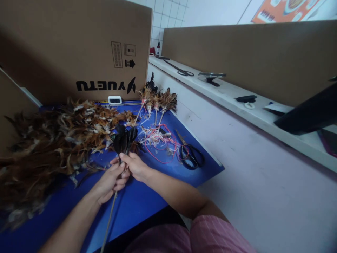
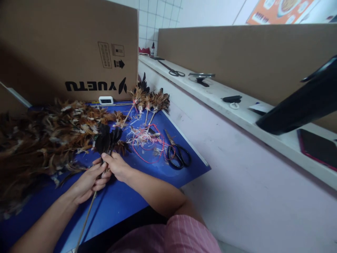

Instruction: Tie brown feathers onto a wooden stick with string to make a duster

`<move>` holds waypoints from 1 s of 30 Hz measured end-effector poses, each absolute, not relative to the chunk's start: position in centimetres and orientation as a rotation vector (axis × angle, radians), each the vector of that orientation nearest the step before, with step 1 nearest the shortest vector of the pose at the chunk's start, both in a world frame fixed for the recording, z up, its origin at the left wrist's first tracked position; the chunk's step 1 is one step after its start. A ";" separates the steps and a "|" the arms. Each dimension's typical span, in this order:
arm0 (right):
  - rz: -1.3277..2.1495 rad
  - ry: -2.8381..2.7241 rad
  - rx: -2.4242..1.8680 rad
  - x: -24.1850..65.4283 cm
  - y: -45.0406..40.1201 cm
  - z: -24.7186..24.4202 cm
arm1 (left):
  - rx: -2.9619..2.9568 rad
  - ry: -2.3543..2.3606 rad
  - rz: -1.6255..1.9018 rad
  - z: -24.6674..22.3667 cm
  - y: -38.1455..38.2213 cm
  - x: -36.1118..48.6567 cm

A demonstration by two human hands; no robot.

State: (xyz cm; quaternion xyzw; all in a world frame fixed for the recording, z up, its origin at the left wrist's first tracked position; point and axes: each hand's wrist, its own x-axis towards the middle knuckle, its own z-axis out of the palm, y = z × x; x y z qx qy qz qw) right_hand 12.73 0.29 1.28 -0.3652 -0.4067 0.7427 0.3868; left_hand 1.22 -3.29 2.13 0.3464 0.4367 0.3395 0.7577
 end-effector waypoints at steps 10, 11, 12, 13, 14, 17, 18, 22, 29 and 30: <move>1.997 -0.982 -0.853 13.1 0.6 1.3 | 0.427 0.713 0.696 2.4 -2.9 0.7; 2.006 -0.990 -0.857 13.2 0.6 1.2 | 0.424 0.713 0.682 2.3 -2.8 0.6; 2.009 -0.995 -0.863 13.3 0.7 1.1 | 0.424 0.717 0.666 2.3 -2.8 0.5; 2.009 -0.997 -0.872 13.3 0.7 1.0 | 0.427 0.720 0.654 2.3 -2.8 0.5; 2.008 -0.995 -0.884 13.4 0.8 0.9 | 0.430 0.723 0.647 2.3 -2.8 0.5; 1.981 -0.976 -0.932 13.2 0.9 0.5 | 0.445 0.725 0.651 2.3 -2.8 0.5; 1.972 -0.972 -0.954 13.1 1.0 0.4 | 0.453 0.727 0.663 2.3 -2.8 0.6; 1.907 -1.022 -1.022 13.2 1.3 0.6 | 0.462 0.759 0.694 2.3 -2.7 0.6; 0.925 -1.924 -1.394 18.7 -0.5 4.7 | 0.379 0.800 0.753 2.5 -1.8 -0.7; 0.790 -2.069 -1.428 19.6 -1.3 5.8 | 0.369 0.801 0.767 2.5 -1.6 -0.9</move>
